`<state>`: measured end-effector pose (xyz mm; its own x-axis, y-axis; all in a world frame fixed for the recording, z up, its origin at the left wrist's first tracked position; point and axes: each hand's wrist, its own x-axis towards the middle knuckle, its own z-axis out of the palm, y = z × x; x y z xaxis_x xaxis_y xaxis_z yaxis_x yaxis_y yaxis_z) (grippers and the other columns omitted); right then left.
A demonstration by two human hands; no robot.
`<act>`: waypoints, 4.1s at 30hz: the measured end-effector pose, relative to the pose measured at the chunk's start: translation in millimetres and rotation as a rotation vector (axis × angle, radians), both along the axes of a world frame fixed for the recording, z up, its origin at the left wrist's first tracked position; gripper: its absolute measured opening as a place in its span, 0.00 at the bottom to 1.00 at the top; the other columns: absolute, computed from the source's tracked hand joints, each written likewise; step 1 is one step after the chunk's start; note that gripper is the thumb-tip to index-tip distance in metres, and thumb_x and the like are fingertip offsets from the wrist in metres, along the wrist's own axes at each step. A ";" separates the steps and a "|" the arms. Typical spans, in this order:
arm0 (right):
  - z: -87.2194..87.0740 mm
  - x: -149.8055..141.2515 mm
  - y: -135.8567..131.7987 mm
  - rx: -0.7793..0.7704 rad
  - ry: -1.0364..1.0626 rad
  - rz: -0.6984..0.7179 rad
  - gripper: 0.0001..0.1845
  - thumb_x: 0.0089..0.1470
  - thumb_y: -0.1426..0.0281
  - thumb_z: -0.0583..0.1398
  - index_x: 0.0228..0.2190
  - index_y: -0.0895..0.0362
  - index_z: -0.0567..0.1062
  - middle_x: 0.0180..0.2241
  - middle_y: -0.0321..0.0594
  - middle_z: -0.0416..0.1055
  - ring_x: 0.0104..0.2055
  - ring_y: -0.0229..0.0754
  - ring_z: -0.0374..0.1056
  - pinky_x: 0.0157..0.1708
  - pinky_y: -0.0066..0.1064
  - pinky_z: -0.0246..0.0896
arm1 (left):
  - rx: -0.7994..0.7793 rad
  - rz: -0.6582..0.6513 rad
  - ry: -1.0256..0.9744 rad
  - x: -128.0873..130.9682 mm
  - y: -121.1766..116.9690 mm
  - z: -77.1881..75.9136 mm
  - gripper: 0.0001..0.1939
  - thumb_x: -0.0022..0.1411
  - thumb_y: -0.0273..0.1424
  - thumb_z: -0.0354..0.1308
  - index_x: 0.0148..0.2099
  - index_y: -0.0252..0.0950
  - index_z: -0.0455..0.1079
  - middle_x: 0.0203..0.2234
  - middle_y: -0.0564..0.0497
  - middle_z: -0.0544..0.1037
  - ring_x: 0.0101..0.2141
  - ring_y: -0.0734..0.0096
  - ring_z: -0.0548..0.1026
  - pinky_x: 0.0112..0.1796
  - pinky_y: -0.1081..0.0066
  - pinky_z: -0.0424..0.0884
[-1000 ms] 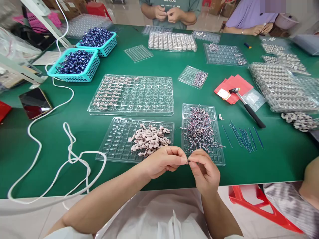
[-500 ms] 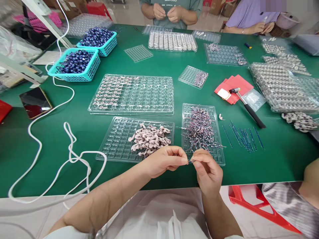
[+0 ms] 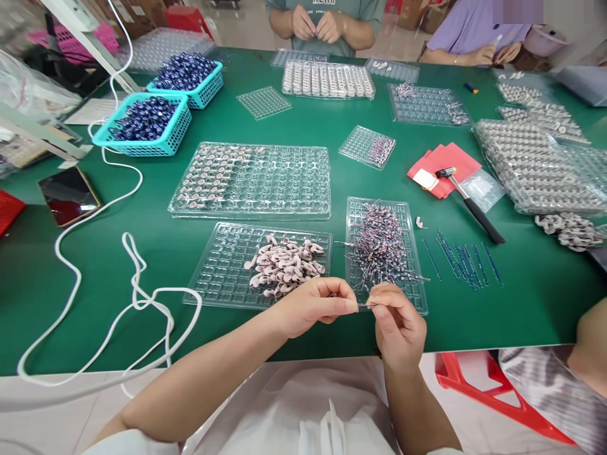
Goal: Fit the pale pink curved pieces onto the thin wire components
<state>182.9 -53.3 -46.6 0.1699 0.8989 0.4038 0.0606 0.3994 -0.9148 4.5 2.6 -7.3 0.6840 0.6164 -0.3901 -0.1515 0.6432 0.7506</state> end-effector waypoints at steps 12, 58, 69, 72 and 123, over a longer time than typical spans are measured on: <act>-3.9 1.0 0.4 0.022 0.062 -0.076 0.07 0.60 0.74 0.60 0.36 0.52 0.77 0.28 0.37 0.70 0.34 0.42 0.66 0.35 0.38 0.64 | -0.177 0.167 -0.057 -4.0 3.0 4.0 0.18 0.51 0.32 0.59 0.43 0.28 0.78 0.26 0.53 0.60 0.26 0.75 0.55 0.25 0.73 0.50; 3.1 -1.5 -6.1 -0.088 0.071 0.127 0.11 0.62 0.77 0.58 0.42 0.51 0.76 0.40 0.42 0.77 0.43 0.44 0.74 0.41 0.39 0.73 | 0.263 0.109 0.160 -0.6 -1.5 4.6 0.11 0.66 0.37 0.61 0.43 0.35 0.78 0.51 0.43 0.79 0.53 0.58 0.75 0.53 0.61 0.68; -1.3 -6.5 -1.8 -0.026 0.028 -0.207 0.07 0.60 0.75 0.59 0.38 0.52 0.76 0.32 0.38 0.69 0.36 0.40 0.67 0.36 0.35 0.65 | 0.322 0.203 0.226 4.3 -2.3 3.8 0.05 0.59 0.31 0.67 0.38 0.38 0.81 0.35 0.49 0.77 0.35 0.69 0.75 0.37 0.70 0.71; 0.3 -6.4 -3.0 -0.022 0.024 -0.182 0.09 0.60 0.76 0.59 0.39 0.52 0.76 0.33 0.38 0.70 0.36 0.40 0.67 0.35 0.34 0.64 | 0.328 0.203 0.244 4.9 -2.4 4.9 0.06 0.59 0.32 0.66 0.39 0.37 0.81 0.36 0.49 0.77 0.36 0.69 0.75 0.38 0.70 0.71; 2.7 -2.0 -2.5 0.028 -0.489 -0.122 0.15 0.58 0.79 0.61 0.44 0.51 0.77 0.36 0.39 0.76 0.36 0.41 0.72 0.36 0.35 0.69 | 1.016 0.168 0.496 -4.2 -2.1 0.7 0.12 0.69 0.30 0.56 0.48 0.39 0.81 0.32 0.44 0.81 0.35 0.63 0.76 0.41 0.64 0.72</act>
<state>180.9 -55.9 -43.9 0.0580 0.8721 0.4859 0.5267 0.3868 -0.7570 0.3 0.4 -6.6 0.4726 0.8706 0.1367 0.2801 -0.2954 0.9134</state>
